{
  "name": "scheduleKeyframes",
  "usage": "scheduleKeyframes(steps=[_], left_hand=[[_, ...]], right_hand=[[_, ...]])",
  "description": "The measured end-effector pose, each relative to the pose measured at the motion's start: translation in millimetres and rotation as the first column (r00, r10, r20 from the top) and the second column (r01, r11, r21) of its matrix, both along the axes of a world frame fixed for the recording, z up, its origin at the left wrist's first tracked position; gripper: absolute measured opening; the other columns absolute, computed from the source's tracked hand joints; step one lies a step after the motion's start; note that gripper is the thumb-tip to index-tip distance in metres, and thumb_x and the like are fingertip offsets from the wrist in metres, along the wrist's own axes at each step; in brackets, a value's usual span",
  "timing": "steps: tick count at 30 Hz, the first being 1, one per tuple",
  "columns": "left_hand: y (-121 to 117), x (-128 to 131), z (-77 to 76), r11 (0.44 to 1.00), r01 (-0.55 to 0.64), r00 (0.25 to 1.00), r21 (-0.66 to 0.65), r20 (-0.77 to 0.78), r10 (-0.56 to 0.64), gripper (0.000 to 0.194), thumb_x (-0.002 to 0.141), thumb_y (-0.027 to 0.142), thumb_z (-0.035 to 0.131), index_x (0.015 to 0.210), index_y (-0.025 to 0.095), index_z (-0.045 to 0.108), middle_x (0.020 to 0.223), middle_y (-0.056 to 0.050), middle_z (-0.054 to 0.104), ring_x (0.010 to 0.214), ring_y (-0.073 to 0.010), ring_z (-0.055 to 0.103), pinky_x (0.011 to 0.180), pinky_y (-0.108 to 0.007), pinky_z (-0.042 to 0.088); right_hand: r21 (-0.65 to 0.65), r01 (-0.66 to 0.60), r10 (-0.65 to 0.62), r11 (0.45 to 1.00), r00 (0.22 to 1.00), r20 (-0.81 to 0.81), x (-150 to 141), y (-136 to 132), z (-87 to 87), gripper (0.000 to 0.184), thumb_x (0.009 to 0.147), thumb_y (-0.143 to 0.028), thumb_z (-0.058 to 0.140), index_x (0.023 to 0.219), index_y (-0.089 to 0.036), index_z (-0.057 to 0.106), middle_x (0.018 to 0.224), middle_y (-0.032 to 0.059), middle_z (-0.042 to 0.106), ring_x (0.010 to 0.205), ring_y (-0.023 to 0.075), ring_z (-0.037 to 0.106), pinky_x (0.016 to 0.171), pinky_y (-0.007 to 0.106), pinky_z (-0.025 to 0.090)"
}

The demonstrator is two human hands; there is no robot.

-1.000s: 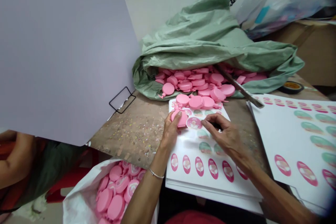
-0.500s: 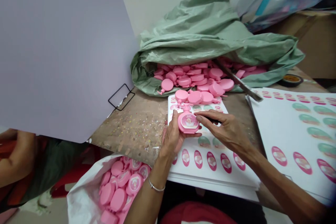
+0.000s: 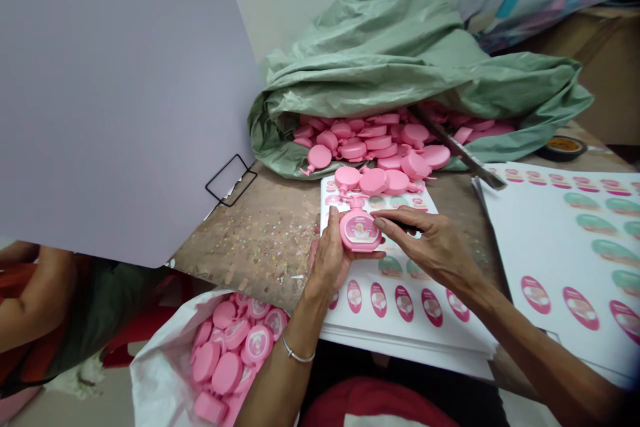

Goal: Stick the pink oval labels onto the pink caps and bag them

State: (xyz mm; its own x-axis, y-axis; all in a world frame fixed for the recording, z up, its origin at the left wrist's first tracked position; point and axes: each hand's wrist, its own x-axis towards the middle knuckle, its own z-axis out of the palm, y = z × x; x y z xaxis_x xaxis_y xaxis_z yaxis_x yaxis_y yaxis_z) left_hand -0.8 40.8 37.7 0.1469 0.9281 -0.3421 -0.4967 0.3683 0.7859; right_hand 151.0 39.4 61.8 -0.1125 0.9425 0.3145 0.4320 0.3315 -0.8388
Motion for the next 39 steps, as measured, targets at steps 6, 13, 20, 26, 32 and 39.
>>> scheduleKeyframes(steps=[6, 13, 20, 26, 32, 39], left_hand=[[-0.2, 0.3, -1.0, 1.000, -0.009, 1.000, 0.007, -0.012, 0.009, 0.055, 0.091, 0.059, 0.044, 0.117, 0.015, 0.063, 0.111, -0.013, 0.068, 0.096, -0.0266, 0.068, 0.070, -0.038, 0.062], [0.3, -0.2, -3.9, 0.999, 0.002, 1.000, 0.036, -0.017, -0.001, 0.055, 0.091, 0.058, 0.043, 0.114, 0.014, 0.064, 0.116, -0.013, 0.066, 0.099, -0.0265, 0.066, 0.069, -0.035, 0.062], [0.0, 0.7, -2.0, 0.999, -0.001, 1.000, 0.035, -0.002, 0.001, 0.053, 0.090, 0.060, 0.044, 0.111, 0.015, 0.065, 0.113, -0.012, 0.067, 0.100, -0.0270, 0.066, 0.070, -0.037, 0.062], [-3.8, -2.5, 1.8, 0.982, 0.094, 0.996, 0.163, -0.022, -0.091, 0.042, 0.078, 0.047, 0.069, 0.107, 0.016, 0.063, 0.104, -0.010, 0.065, 0.092, -0.0236, 0.065, 0.072, -0.037, 0.061], [-16.4, -6.2, 6.7, 0.962, 0.179, 0.970, 0.206, -0.202, -0.138, 0.044, 0.070, 0.028, 0.078, 0.110, 0.018, 0.061, 0.101, -0.006, 0.065, 0.088, -0.0188, 0.063, 0.075, -0.030, 0.058], [8.7, -70.2, -19.1, 0.967, -0.125, 0.725, 0.224, -0.644, 0.243, 0.044, 0.075, 0.056, 0.066, 0.091, 0.016, 0.065, 0.080, -0.007, 0.068, 0.068, -0.0194, 0.063, 0.060, -0.029, 0.050]], right_hand=[[0.004, -0.008, 0.008, 1.000, 1.000, 0.018, 2.7, -0.5, -1.9, 0.020, 0.087, -0.036, 0.061, 0.096, -0.024, 0.074, 0.096, 0.0032, 0.074, 0.088, 0.0204, 0.068, 0.080, 0.035, 0.054], [0.026, 0.001, -0.002, 1.000, 1.000, 0.018, 1.9, 0.3, -2.9, 0.021, 0.086, -0.037, 0.061, 0.096, -0.024, 0.074, 0.095, 0.0040, 0.074, 0.085, 0.0202, 0.067, 0.079, 0.035, 0.054], [0.036, 0.017, -0.017, 0.999, 1.000, 0.009, -0.1, -0.1, -2.7, 0.022, 0.087, -0.037, 0.060, 0.096, -0.024, 0.074, 0.094, 0.0045, 0.074, 0.085, 0.0202, 0.068, 0.078, 0.035, 0.054], [0.174, 0.073, -0.115, 0.982, 0.962, 0.246, 4.2, 0.0, -7.1, 0.027, 0.087, -0.039, 0.060, 0.103, -0.021, 0.072, 0.093, 0.0090, 0.073, 0.087, 0.0247, 0.067, 0.083, 0.041, 0.050], [0.172, 0.165, -0.204, 0.971, 0.947, 0.247, -2.0, 8.1, -21.0, 0.061, 0.077, -0.055, 0.066, 0.125, -0.019, 0.057, 0.121, 0.0144, 0.065, 0.108, 0.0293, 0.063, 0.089, 0.043, 0.050], [-0.004, 0.441, -0.397, 0.897, 0.813, 0.426, 28.4, 67.0, -37.5, 0.053, 0.085, -0.056, 0.054, 0.115, -0.014, 0.060, 0.099, 0.0164, 0.072, 0.090, 0.0283, 0.068, 0.075, 0.038, 0.050]])
